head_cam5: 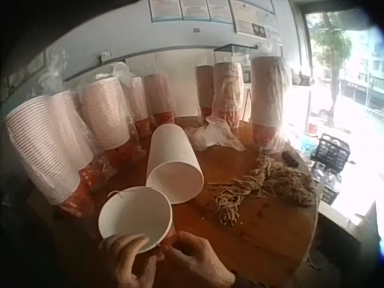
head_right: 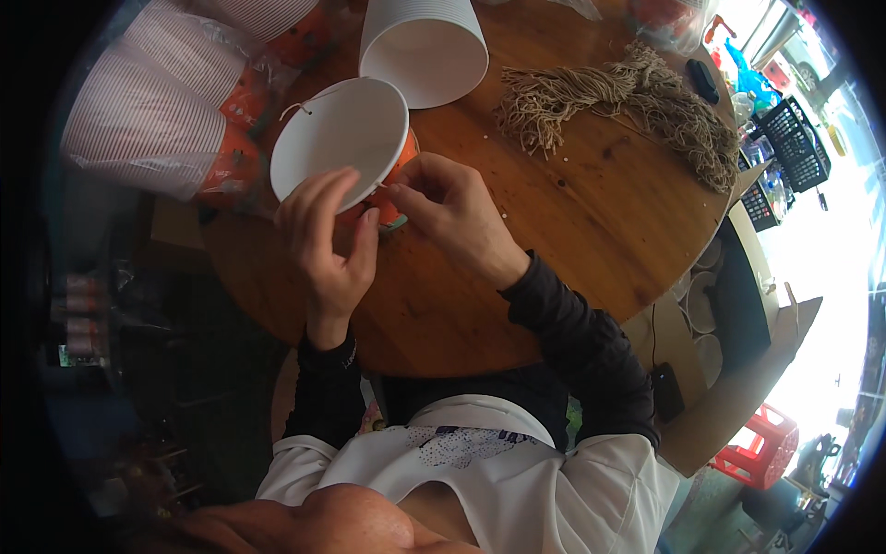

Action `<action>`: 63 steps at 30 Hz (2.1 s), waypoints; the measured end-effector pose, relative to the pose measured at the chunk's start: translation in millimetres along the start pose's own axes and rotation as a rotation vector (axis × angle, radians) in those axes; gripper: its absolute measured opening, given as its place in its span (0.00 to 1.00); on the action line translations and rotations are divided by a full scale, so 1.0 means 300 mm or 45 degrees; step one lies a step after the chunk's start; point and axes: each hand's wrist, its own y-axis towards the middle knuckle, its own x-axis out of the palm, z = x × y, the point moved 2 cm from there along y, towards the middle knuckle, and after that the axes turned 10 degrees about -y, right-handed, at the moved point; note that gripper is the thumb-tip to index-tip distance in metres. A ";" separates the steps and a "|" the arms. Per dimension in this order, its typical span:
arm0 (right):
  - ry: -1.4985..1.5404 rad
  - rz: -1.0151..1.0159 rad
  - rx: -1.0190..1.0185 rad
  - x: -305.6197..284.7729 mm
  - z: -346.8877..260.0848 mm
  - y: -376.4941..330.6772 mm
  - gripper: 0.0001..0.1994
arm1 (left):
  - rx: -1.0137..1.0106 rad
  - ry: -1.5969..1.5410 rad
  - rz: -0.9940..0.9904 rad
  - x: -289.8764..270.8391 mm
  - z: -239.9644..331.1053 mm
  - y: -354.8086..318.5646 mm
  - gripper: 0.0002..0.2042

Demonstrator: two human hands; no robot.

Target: The person removes the plastic wrap from a stack of paper buckets and attaches a string handle onto a paper bucket by threading and tying a cord through its holes.

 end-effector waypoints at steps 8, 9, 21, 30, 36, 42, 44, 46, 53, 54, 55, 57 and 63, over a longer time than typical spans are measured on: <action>0.347 -0.093 0.138 0.062 0.079 0.006 0.07 | -0.048 0.233 -0.192 0.014 -0.045 -0.019 0.13; 0.349 -0.092 0.143 0.072 0.077 0.007 0.07 | -0.051 0.232 -0.195 0.016 -0.047 -0.019 0.13; 0.503 -0.064 0.207 0.073 0.073 0.010 0.09 | -0.055 0.198 -0.197 0.015 -0.047 -0.016 0.13; 0.459 0.005 0.112 0.085 0.081 0.016 0.07 | -0.040 0.188 -0.213 0.013 -0.039 -0.017 0.13; 0.424 0.130 0.005 0.108 0.076 0.018 0.07 | -0.031 0.190 -0.292 0.012 -0.021 0.009 0.14; 0.439 0.154 0.088 0.095 0.055 0.009 0.08 | -0.101 0.068 -0.631 -0.028 -0.029 0.094 0.10; 0.349 0.161 0.147 0.082 0.046 0.003 0.08 | -0.133 -0.191 -0.764 -0.034 -0.044 0.131 0.06; 0.325 0.152 0.136 0.072 0.035 0.005 0.08 | -0.303 -0.375 -0.845 -0.037 -0.082 0.167 0.07; 0.275 0.177 0.149 0.070 0.021 0.003 0.06 | -0.807 -0.639 -1.355 0.009 -0.174 0.247 0.07; 0.275 0.179 0.137 0.067 0.021 0.003 0.06 | -0.847 -0.657 -1.415 0.015 -0.177 0.253 0.07; 0.278 0.158 0.155 0.066 0.023 0.003 0.06 | -0.837 -0.650 -1.412 0.014 -0.173 0.258 0.07; 0.278 0.146 0.167 0.060 0.030 0.001 0.06 | -0.748 -0.576 -1.413 0.012 -0.155 0.259 0.07; -0.035 0.079 -0.001 0.018 0.008 -0.001 0.08 | -0.451 -0.425 -1.249 -0.021 -0.131 0.278 0.04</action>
